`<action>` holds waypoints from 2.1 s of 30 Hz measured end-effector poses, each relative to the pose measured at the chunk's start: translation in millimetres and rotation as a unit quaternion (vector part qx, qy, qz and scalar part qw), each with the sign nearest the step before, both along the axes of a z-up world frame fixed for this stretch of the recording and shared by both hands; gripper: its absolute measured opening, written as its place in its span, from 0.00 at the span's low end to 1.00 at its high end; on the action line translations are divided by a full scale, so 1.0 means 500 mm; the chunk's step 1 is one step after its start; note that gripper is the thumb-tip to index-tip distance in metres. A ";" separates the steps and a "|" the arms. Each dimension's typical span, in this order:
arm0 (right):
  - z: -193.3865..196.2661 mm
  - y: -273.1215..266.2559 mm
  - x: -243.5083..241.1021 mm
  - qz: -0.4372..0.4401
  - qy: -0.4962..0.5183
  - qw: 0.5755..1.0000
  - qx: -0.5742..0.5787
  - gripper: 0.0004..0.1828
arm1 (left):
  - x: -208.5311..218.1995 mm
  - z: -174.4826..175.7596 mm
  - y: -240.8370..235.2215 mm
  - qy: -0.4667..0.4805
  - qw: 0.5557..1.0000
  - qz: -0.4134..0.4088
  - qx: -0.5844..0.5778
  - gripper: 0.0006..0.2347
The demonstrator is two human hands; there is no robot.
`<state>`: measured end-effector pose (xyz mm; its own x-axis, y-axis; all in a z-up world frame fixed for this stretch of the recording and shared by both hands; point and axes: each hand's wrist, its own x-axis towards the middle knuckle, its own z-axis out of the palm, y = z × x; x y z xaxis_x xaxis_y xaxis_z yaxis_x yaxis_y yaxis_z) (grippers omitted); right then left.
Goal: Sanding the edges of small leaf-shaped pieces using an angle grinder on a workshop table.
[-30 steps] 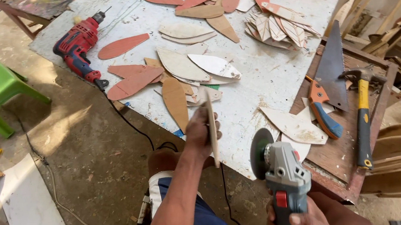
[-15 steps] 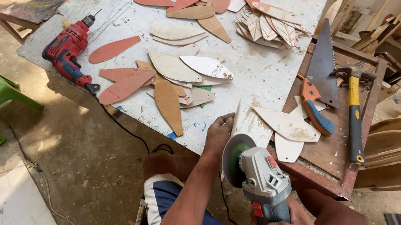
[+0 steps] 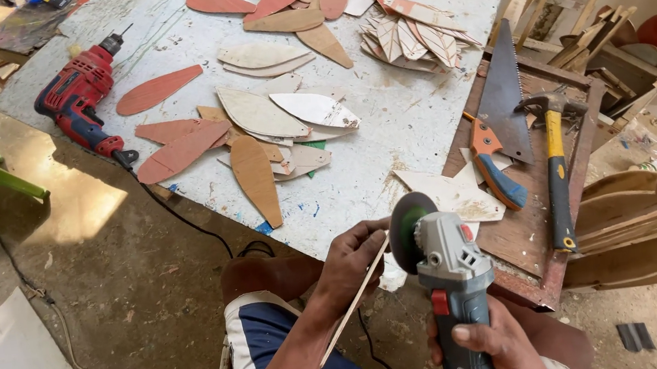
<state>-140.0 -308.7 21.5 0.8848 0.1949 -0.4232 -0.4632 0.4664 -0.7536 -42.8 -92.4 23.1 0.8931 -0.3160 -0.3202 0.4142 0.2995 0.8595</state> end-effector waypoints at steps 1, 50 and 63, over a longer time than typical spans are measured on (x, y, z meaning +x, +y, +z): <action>-0.004 -0.007 0.001 -0.004 -0.024 1.000 -0.002 0.31 | -0.009 -0.002 0.006 -0.027 0.999 -0.014 -0.010 0.16; -0.057 -0.018 -0.056 -0.165 0.072 0.982 -0.059 0.33 | -0.002 -0.015 0.030 -0.187 0.973 0.077 0.116 0.16; -0.205 -0.085 -0.035 -0.032 0.122 0.987 -0.095 0.41 | 0.008 -0.012 0.028 -0.217 0.955 0.180 0.089 0.19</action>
